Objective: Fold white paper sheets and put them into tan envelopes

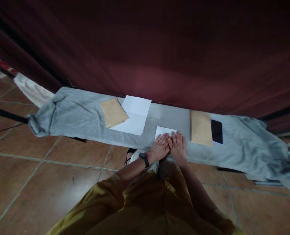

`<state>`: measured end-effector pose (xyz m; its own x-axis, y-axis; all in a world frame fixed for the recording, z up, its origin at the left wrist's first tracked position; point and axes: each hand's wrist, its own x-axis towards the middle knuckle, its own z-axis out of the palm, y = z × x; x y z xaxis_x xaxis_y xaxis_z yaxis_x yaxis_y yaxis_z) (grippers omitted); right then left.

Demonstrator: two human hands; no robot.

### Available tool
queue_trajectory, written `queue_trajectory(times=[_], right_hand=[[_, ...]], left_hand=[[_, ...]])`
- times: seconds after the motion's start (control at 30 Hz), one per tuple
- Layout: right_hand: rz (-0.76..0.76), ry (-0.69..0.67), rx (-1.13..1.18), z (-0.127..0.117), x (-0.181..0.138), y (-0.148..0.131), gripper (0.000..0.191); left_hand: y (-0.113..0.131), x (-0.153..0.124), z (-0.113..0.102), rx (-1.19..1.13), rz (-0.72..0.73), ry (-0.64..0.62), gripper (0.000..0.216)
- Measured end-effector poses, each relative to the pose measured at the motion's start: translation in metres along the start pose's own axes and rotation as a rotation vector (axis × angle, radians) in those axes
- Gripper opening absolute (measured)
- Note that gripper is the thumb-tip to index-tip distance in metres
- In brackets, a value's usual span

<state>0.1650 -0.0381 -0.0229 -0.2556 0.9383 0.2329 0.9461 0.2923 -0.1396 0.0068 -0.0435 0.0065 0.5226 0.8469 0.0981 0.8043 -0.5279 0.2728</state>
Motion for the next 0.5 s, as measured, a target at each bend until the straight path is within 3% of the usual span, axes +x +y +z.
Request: queue_trajectory(times=[0.13, 0.33, 0.5], right_hand=[[0.058, -0.021, -0.006, 0.004, 0.001, -0.002, 0.064], [0.086, 0.083, 0.001, 0.009, 0.002, -0.004, 0.063], [0.094, 0.065, -0.025, 0.007, 0.005, -0.006, 0.06]], left_hand=[[-0.001, 0.017, 0.005, -0.029, -0.12, -0.01, 0.055], [-0.011, 0.046, 0.005, 0.003, -0.106, -0.029, 0.057], [-0.019, 0.047, 0.0, 0.055, -0.151, -0.005, 0.067]])
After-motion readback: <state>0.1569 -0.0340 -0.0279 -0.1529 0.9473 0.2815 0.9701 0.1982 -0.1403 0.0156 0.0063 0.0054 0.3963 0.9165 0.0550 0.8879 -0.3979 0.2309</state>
